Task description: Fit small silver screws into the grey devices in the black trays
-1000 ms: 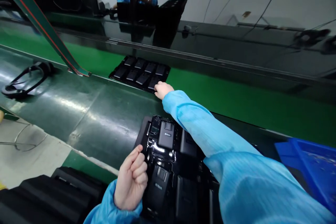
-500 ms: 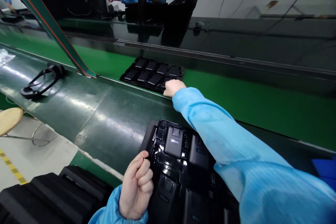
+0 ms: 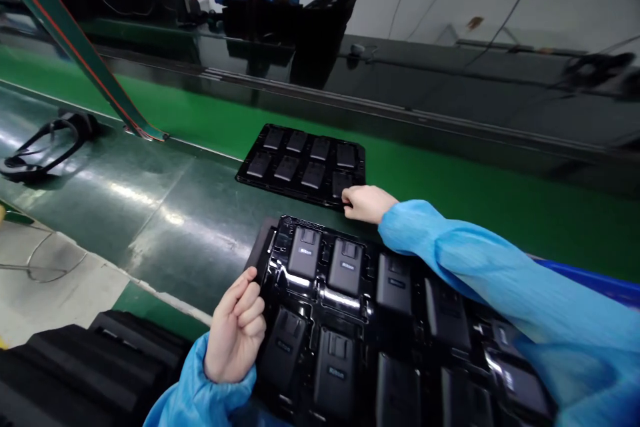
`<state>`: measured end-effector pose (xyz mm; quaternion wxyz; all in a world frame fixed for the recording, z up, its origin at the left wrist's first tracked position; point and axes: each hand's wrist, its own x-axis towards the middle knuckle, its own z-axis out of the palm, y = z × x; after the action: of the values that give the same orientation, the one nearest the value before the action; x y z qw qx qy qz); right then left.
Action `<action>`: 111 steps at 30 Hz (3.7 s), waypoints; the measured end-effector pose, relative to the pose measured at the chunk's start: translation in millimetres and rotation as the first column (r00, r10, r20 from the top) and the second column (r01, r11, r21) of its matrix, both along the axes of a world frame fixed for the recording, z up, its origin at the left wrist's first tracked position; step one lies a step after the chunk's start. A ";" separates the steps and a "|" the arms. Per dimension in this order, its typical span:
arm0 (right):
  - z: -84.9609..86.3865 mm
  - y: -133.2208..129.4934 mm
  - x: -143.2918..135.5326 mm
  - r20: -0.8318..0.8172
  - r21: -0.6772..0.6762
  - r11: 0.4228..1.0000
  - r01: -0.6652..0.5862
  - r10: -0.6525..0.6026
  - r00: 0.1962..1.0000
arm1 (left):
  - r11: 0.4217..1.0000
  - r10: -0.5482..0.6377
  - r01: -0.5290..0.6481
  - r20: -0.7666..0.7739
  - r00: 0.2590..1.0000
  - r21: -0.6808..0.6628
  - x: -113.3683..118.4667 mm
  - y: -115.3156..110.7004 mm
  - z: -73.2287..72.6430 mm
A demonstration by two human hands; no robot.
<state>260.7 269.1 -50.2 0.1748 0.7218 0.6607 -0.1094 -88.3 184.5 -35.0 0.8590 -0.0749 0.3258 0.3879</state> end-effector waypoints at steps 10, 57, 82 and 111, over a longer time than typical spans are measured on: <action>1.2 -85.5 44.8 -0.172 -0.253 0.953 0.163 -0.211 0.962 | 0.993 -0.027 0.025 0.015 1.000 0.114 -0.2 3.6 3.1; 79.4 -273.0 -157.5 -0.496 0.529 0.832 0.169 0.141 0.857 | 0.844 -0.533 0.531 0.224 0.816 0.076 56.7 -124.6 33.5; 84.6 -264.6 -161.4 -0.118 0.624 0.776 -0.093 0.211 0.970 | 0.853 -0.520 0.516 0.054 0.852 0.077 47.6 -125.4 23.2; 17.0 -229.9 -124.1 -0.094 0.602 0.781 -0.167 0.276 0.957 | 0.882 -0.455 0.457 0.040 0.889 -0.118 9.5 -101.2 21.9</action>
<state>136.6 39.1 -33.2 -0.1049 0.6446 0.7550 0.0584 -78.9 83.4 -13.0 0.9215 -0.0518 0.3529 0.1534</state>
